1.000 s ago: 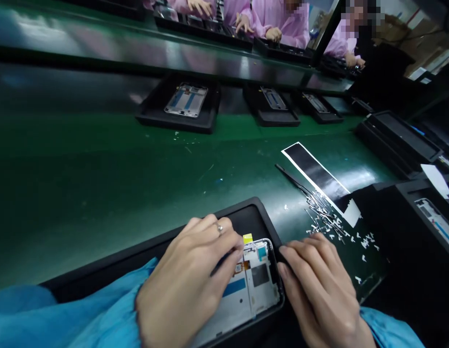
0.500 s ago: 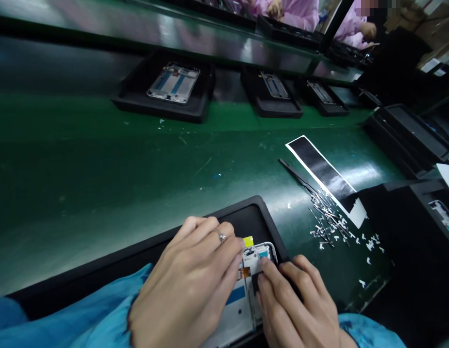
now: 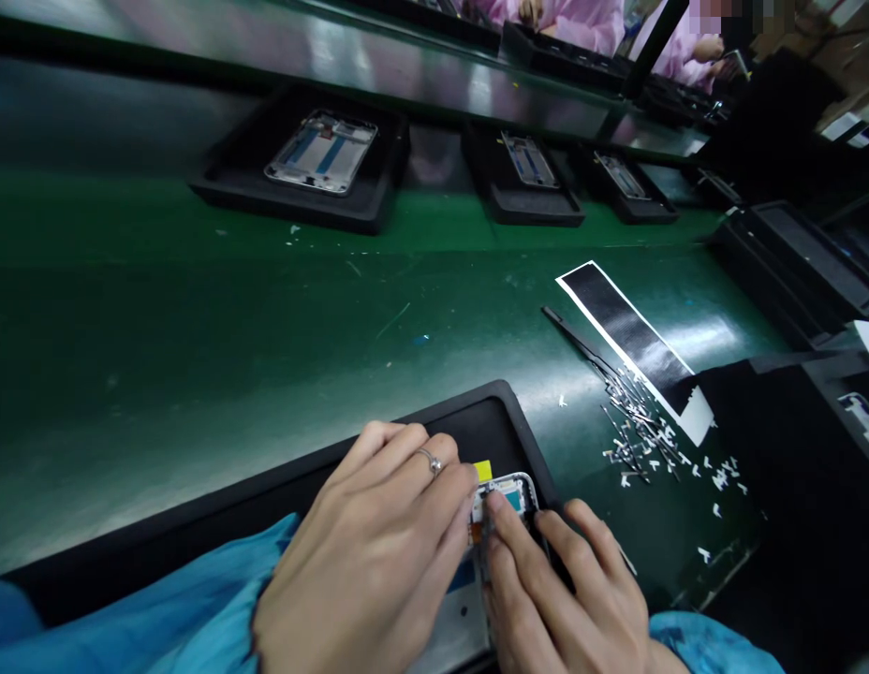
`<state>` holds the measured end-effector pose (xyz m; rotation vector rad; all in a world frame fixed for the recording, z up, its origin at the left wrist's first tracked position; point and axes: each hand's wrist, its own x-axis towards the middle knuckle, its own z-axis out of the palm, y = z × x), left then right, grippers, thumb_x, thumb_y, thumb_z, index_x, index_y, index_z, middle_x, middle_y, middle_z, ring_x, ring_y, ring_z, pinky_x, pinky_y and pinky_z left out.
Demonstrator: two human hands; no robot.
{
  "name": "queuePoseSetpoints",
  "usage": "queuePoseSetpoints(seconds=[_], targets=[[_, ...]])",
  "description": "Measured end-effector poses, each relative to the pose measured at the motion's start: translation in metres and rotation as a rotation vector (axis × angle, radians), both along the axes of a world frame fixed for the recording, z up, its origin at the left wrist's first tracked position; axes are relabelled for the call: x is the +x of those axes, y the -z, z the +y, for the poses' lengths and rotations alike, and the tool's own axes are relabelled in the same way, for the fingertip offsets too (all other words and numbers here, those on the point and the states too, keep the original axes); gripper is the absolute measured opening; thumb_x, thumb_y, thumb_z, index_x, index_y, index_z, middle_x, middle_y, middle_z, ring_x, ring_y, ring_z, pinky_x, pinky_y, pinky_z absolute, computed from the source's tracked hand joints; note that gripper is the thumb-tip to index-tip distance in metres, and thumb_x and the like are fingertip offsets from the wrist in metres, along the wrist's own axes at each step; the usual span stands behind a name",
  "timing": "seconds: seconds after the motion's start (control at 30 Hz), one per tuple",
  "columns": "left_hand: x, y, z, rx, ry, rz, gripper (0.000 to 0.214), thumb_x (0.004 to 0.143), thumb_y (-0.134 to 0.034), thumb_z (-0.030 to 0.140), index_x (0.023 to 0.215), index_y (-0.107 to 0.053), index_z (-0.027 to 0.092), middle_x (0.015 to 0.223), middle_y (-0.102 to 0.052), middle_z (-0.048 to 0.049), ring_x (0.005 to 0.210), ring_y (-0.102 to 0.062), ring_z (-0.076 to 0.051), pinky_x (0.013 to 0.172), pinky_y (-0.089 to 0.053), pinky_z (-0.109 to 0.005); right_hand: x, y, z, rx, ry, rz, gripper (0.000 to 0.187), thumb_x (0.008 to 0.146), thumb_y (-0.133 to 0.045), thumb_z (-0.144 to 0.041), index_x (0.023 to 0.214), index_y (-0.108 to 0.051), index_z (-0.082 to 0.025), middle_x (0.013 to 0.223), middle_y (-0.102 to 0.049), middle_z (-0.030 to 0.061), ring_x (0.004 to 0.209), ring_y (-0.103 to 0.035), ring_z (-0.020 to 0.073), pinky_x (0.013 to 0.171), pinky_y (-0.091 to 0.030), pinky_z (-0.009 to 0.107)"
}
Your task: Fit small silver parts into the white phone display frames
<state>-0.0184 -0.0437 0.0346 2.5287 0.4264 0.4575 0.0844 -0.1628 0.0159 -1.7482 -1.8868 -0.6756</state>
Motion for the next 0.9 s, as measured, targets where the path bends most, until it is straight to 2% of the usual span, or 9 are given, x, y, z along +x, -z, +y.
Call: queuePoseSetpoints(seconds=[0.3, 0.5, 0.77, 0.9], targets=[[0.001, 0.011, -0.010, -0.038, -0.125, -0.075, 0.032, 0.082, -0.032, 0.016, 0.063, -0.057, 0.018, 0.066, -0.055, -0.0005, 0.066, -0.044, -0.016, 0.069, -0.031, -0.036, -0.001, -0.001, 0.002, -0.034, -0.010, -0.024, 0.027, 0.081, -0.038, -0.006, 0.065, -0.058, -0.016, 0.077, -0.068, 0.0038, 0.061, -0.059, 0.0151, 0.070, -0.042, 0.033], [-0.001, 0.016, -0.013, -0.038, -0.129, -0.067, 0.030, 0.082, -0.030, 0.013, 0.064, -0.055, 0.017, 0.068, -0.056, -0.0001, 0.068, -0.045, -0.016, 0.073, -0.032, -0.035, 0.002, -0.007, 0.002, -0.121, -0.066, -0.109, 0.033, 0.081, -0.030, -0.001, 0.070, -0.059, -0.013, 0.082, -0.068, 0.0072, 0.063, -0.061, 0.0157, 0.070, -0.042, 0.033], [-0.001, 0.012, -0.013, 0.047, -0.142, -0.078, 0.033, 0.082, -0.028, 0.012, 0.067, -0.057, 0.017, 0.069, -0.056, -0.0009, 0.067, -0.044, -0.016, 0.074, -0.033, -0.035, 0.002, -0.003, 0.003, -0.089, -0.066, -0.040, 0.034, 0.081, -0.028, -0.001, 0.074, -0.060, -0.010, 0.081, -0.067, 0.0095, 0.064, -0.062, 0.0160, 0.073, -0.044, 0.034], [-0.002, 0.009, -0.010, 0.056, -0.064, -0.025, 0.028, 0.081, -0.033, 0.015, 0.071, -0.059, 0.017, 0.072, -0.059, -0.0015, 0.068, -0.047, -0.016, 0.073, -0.035, -0.035, 0.005, -0.003, 0.000, -0.068, -0.061, -0.031, 0.032, 0.082, -0.032, -0.003, 0.069, -0.058, -0.012, 0.078, -0.068, 0.0067, 0.061, -0.062, 0.0148, 0.072, -0.045, 0.032]])
